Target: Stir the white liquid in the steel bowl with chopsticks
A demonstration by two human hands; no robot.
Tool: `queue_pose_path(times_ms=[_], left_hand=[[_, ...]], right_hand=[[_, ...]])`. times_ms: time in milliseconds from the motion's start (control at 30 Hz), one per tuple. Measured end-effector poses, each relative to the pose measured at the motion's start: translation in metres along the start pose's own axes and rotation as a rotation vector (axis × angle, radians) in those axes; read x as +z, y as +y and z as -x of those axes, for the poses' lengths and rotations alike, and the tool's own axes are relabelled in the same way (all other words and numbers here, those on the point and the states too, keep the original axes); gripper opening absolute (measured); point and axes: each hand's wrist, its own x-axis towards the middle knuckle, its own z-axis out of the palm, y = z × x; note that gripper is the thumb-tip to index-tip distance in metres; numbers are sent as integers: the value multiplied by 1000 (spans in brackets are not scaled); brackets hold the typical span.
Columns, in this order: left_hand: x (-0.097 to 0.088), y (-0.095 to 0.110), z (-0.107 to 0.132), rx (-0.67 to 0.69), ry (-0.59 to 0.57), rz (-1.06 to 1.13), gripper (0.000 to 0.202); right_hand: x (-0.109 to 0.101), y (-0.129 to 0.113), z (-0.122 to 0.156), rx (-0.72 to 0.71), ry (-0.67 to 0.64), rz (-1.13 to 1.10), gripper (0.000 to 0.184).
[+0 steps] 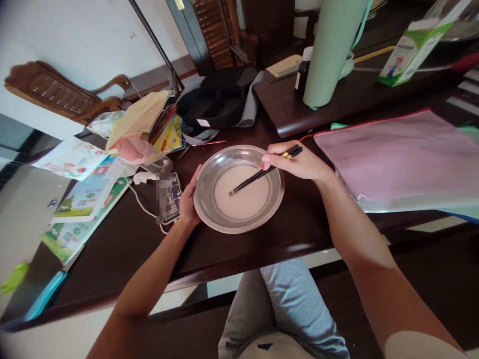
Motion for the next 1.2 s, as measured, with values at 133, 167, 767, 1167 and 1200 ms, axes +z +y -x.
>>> queue_pose_path(times_ms=[133,167,767,1167,1200], left_hand=[[1,0,1,-11,12,10,62],[1,1,1,-13,12,15,62],[2,1,2,-2,3,2,63],[2,2,2,3,-3,-8,61],[2,1,1,4,-4,-11,61]], right_hand=[[-8,-1,1,-5,183,28,53],[-11,-1,3,-4,207,-1,54],[-3,-2,3,12,-20,-49,49],[-3,-1,1,15,-31,-13,50],[-1,0,0,4,-46,1,48]])
